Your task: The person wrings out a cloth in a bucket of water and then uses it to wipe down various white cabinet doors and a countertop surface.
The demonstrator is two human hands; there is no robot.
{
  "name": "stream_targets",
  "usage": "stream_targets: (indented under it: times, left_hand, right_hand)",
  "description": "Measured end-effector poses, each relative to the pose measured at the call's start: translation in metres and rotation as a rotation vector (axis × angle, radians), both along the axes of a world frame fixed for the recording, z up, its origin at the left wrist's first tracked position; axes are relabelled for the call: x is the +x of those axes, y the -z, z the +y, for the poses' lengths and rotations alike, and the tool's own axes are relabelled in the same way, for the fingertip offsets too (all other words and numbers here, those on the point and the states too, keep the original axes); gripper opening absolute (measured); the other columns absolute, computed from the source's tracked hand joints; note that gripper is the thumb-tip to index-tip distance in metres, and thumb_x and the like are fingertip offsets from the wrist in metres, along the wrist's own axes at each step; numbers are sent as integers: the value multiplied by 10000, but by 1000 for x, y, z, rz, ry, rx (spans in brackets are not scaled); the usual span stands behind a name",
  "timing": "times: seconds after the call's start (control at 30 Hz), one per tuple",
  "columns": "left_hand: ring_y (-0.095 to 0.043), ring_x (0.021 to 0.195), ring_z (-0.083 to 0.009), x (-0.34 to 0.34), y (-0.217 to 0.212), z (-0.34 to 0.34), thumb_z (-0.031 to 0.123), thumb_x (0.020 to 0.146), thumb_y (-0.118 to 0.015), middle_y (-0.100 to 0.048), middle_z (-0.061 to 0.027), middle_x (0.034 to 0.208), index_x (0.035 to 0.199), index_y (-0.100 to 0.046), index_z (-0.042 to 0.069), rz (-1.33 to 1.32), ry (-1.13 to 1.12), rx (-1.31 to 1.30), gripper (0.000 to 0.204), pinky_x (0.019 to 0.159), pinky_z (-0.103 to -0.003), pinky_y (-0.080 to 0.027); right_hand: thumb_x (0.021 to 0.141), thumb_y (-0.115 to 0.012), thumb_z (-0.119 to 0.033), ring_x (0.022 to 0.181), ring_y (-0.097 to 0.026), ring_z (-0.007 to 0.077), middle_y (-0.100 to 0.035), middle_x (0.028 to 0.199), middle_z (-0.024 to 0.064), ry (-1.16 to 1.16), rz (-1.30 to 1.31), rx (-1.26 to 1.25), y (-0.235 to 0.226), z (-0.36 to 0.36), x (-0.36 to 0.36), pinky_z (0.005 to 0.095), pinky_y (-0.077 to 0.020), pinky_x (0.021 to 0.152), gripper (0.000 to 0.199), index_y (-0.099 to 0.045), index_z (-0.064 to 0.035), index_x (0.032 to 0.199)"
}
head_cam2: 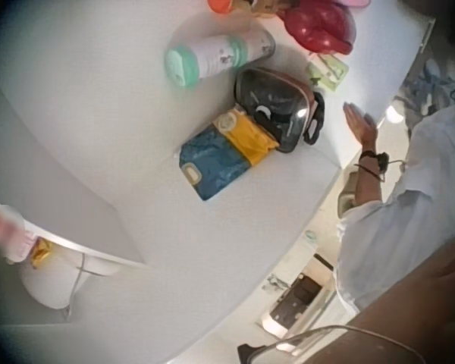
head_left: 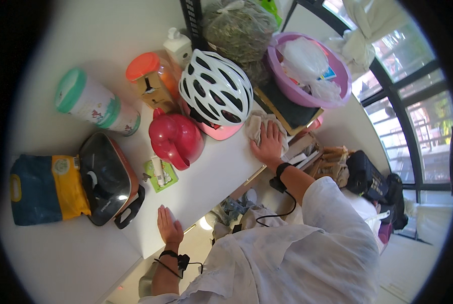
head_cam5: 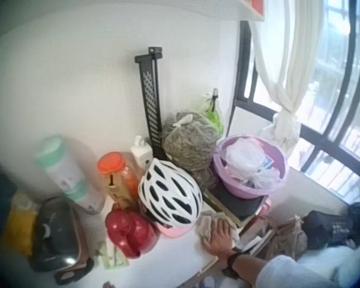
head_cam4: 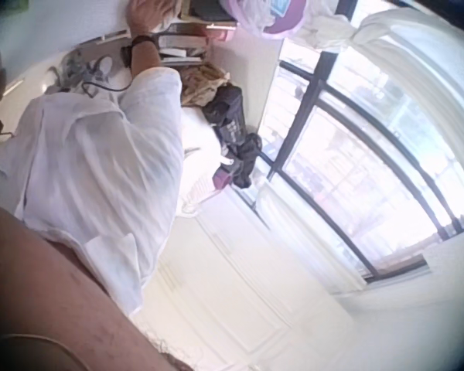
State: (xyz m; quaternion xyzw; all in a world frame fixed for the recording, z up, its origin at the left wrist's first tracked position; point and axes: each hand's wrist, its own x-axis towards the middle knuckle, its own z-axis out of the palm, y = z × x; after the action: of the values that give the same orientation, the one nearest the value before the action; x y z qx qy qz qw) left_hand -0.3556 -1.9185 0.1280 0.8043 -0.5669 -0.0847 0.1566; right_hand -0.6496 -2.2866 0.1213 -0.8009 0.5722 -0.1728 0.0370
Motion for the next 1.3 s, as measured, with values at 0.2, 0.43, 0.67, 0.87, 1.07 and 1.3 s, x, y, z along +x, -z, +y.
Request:
stream_targets:
  times: [0.2,0.43,0.67,0.87,1.07,1.3]
  left_hand:
    - [-280,1371,-428,-1,-3,-3,93,785,-507,-312,-258,1476,1382,-352,-72,19,4,-22,639,1130,-487,-240]
    - [-299,1356,-445,-1,-4,0,99,781,-511,-325,-266,1465,1382,-353,-69,32,-20,-27,644,1124,-495,-255]
    - [-334,1336,-445,0,-4,0,87,754,-528,-358,-265,1444,1378,-356,-72,27,0,-93,666,1110,-501,-280]
    - [-329,1332,-455,1,-7,-1,68,737,-533,-360,-271,1439,1366,-364,-73,59,5,-119,667,1107,-503,-285]
    - [-344,1327,-442,-2,-7,-4,75,724,-541,-373,-256,1438,1355,-388,-69,51,-11,-105,665,1104,-492,-296]
    - [-370,1319,-430,1,-5,-4,82,709,-606,-389,-255,1424,1359,-391,-55,56,-35,-85,698,1099,-482,-315]
  right_hand:
    - [772,-549,-422,1387,-248,384,-321,1485,207,-24,50,25,-4,-2,-4,552,-187,1110,728,-425,-58,1389]
    - [774,-542,-423,1395,-238,380,-293,1504,201,-44,63,38,2,-5,-2,549,-177,1117,738,-412,-44,1394]
    - [790,-524,-431,1392,-244,382,-291,1507,202,-42,88,30,6,-4,-3,532,-186,1119,737,-398,-44,1405]
    - [787,-533,-424,1386,-251,389,-297,1504,201,-49,95,24,7,-4,-4,531,-182,1120,746,-380,-44,1411]
    - [785,-540,-412,1385,-249,396,-296,1500,213,-51,85,33,6,-5,-6,540,-180,1118,746,-371,-43,1411]
    - [763,-549,-371,1397,-228,413,-268,1504,247,-82,71,22,12,-10,-12,546,-160,1126,796,-339,8,1430]
